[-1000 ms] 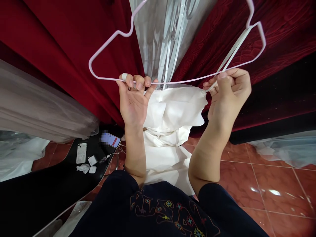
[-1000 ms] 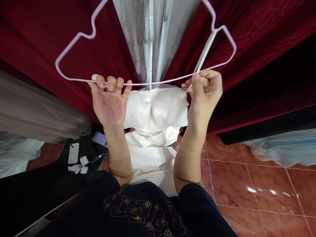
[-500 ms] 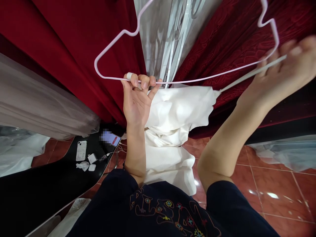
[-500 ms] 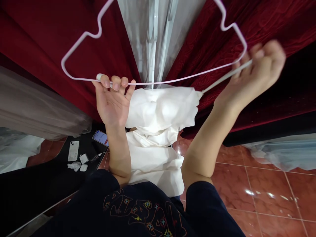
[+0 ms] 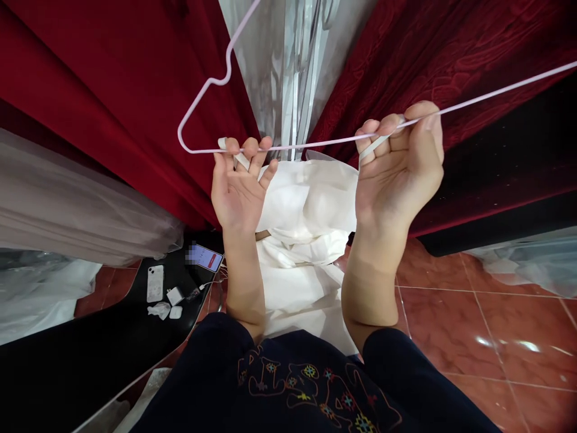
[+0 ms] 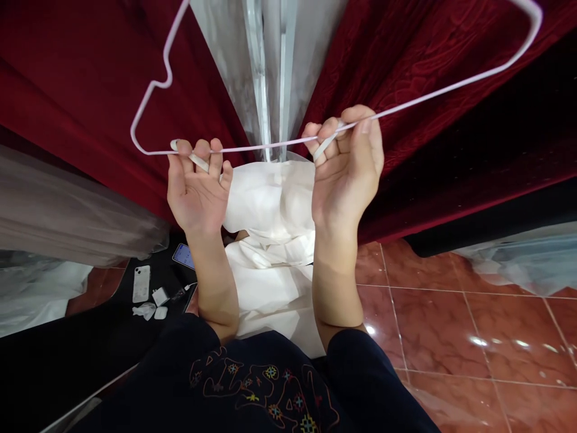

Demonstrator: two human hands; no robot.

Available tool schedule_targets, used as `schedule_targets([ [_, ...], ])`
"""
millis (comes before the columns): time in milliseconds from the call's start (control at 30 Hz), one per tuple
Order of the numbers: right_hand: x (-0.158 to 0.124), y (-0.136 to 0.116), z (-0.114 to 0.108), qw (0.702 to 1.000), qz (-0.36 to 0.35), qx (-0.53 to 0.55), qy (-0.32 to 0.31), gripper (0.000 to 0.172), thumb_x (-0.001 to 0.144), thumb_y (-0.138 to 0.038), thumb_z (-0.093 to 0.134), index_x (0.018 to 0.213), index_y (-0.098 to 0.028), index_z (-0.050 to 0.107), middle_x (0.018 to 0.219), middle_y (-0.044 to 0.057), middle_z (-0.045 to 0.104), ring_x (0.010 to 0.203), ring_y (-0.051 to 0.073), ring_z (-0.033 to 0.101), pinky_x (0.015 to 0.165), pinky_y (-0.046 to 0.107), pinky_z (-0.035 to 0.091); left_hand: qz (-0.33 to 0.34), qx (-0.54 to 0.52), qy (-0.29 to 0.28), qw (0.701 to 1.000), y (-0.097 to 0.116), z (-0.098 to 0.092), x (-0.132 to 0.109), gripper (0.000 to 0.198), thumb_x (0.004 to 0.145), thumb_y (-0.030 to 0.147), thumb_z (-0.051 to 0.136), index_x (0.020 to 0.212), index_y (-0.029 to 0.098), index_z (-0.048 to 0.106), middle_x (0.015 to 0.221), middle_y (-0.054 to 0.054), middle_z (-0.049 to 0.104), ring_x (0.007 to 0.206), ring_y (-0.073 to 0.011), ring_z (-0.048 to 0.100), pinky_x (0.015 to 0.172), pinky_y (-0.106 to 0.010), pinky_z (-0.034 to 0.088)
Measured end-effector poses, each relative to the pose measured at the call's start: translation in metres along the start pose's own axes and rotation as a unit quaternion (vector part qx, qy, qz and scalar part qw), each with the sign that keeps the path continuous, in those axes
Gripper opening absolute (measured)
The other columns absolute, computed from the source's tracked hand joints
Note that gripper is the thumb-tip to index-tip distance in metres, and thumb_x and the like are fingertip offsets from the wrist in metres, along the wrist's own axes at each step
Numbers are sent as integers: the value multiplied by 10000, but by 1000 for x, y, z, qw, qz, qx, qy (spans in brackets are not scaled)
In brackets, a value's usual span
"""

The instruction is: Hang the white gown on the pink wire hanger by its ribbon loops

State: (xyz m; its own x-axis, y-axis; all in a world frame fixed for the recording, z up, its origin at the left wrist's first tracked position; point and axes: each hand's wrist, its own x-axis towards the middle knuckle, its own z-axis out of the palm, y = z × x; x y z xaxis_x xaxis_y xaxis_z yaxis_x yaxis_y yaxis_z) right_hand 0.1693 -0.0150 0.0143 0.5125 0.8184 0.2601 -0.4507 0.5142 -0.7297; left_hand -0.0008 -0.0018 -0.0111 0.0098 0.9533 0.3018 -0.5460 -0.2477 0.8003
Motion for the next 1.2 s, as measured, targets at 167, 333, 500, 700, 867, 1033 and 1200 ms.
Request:
schedule_targets([
  [167,11,-2,-11,999,-8,-29,-19,287,882,-506,433,827,-226,407,696,-6,477,709,103,556,736,287,539,89,163,92,978,4,-28,-2,246,968,346,462,1172,323,598,1232,23,652,964,-138,678,655,-223,525],
  [333,19,0,-23,999,-11,-28,-41,335,865,-552,459,829,-224,398,688,-11,456,700,101,561,743,293,532,259,322,190,891,21,-58,6,258,985,222,496,1148,347,653,1111,79,707,780,-127,643,556,-308,438],
  [500,13,3,-22,996,-12,22,-83,262,877,-463,471,826,-213,410,699,-22,465,707,96,582,726,274,498,271,348,43,896,36,-49,22,374,809,200,780,1154,259,650,1228,73,635,1219,-201,553,1126,-401,429],
  [700,12,8,-21,997,9,41,-68,297,883,-513,450,824,-222,433,697,-23,453,706,94,564,706,273,485,255,433,-24,864,58,-12,39,393,776,227,810,1124,182,635,1046,9,609,953,-153,595,882,-294,536],
  [867,14,9,-21,997,29,46,-49,303,857,-531,483,824,-233,445,693,-18,449,725,102,530,750,305,506,250,507,-73,821,81,-3,51,174,891,336,686,1001,216,628,902,32,541,713,-75,506,696,-232,518],
  [1033,12,6,-22,996,58,23,-56,187,833,-435,521,817,-262,452,746,-7,513,786,129,540,913,369,501,228,485,-69,841,71,-5,54,113,919,178,644,1023,211,615,777,34,507,645,-52,486,616,-226,483],
  [1200,18,8,-26,998,41,-5,-48,269,837,-513,502,829,-252,438,719,-8,498,779,129,565,830,323,537,233,238,109,937,42,-2,47,207,951,195,495,801,116,612,610,12,424,531,-74,458,533,-249,454],
])
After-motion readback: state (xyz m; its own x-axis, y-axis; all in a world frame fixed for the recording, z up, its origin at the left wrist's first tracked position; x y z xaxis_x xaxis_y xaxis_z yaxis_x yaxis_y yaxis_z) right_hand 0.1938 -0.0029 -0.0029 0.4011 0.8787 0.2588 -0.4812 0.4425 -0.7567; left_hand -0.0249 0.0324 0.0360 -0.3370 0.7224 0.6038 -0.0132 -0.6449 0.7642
